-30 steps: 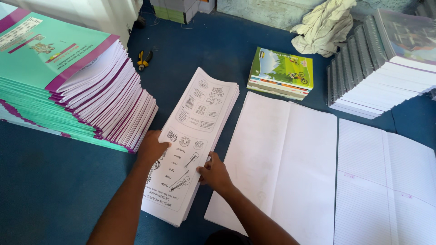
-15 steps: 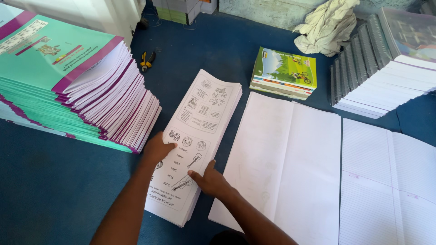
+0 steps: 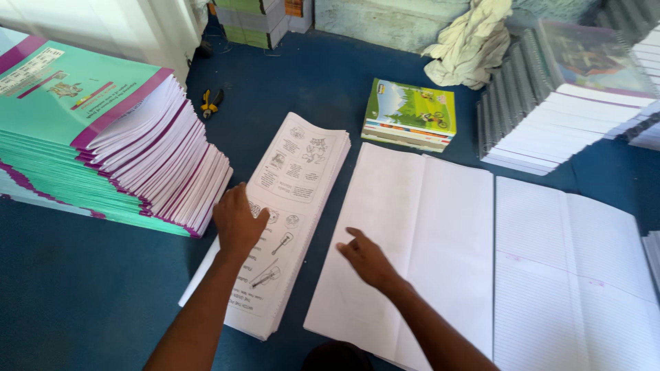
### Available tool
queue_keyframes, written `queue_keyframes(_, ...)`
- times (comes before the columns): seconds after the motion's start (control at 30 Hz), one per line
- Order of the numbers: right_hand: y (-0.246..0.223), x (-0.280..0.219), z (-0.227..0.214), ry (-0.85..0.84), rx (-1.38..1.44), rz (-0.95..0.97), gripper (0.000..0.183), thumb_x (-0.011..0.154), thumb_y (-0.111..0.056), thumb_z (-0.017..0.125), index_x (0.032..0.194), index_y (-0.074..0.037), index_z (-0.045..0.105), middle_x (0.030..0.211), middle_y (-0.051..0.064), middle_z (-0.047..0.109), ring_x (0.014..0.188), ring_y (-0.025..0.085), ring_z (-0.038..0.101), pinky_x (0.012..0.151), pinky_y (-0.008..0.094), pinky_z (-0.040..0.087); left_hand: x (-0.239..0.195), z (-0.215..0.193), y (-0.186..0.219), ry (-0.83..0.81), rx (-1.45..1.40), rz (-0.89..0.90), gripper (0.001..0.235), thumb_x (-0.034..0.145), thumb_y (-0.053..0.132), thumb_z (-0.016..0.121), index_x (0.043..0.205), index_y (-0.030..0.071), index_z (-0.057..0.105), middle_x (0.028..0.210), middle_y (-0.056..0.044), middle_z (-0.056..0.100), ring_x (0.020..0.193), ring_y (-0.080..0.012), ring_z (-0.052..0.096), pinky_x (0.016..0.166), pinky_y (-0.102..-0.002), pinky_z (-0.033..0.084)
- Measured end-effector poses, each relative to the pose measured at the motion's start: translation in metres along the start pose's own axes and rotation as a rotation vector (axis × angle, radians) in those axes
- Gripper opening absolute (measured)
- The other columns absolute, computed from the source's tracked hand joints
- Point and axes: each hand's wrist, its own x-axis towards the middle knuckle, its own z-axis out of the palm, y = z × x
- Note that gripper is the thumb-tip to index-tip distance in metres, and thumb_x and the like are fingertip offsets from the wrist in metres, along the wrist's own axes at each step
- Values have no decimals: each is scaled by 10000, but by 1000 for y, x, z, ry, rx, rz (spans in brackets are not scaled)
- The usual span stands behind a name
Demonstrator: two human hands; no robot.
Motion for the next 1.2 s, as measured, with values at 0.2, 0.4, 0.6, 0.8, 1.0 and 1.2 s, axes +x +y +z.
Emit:
queue_keyframes(0.2,61,-47,-66,158,-18,-16,563,972,-395,584,1439,-96,486,1195,159,704,1142,303,677,956,433,559,-36,11,82,172,-191,270,623,785,214,800,1325,12,563,1298,-185,581,1282,-351,514,1156,-567,291)
queue_keyframes(0.4,120,-114,-111,215,-111,69,517,975,-364,585,1411,-98,510,1207,139,698,1153,276,680,956,414,570,-93,39,171,61,-276,348,563,781,205,800,1278,22,608,1252,-200,614,1257,-382,512,1135,-574,301)
queue_keyframes(0.6,186,-184,-142,266,-203,157,458,971,-348,595,1364,-113,575,1207,117,689,1120,259,689,953,401,579,-155,66,234,-222,-440,337,503,799,153,773,1262,14,631,1263,-213,639,1215,-388,546,1067,-478,410)
queue_keyframes(0.8,243,-250,-164,209,-325,312,457,953,-341,641,1354,-129,586,1272,88,653,1208,237,637,1030,390,539,-217,87,265,-450,-521,412,464,843,183,734,1271,44,623,1252,-160,669,1175,-356,598,994,-447,482)
queue_keyframes(1.0,269,-287,-167,187,-404,440,490,927,-318,706,1371,-141,594,1397,66,615,1301,244,589,1116,394,491,-262,106,258,-628,-420,439,456,854,206,707,1284,81,620,1273,-127,646,1203,-347,556,975,-488,462)
queue_keyframes(1.2,266,-298,-151,180,-468,483,542,879,-341,779,1366,-177,603,1469,57,534,1381,249,485,1159,406,426,-272,122,246,-601,-349,526,434,792,185,728,1209,84,658,1223,-97,655,1167,-320,566,914,-474,478)
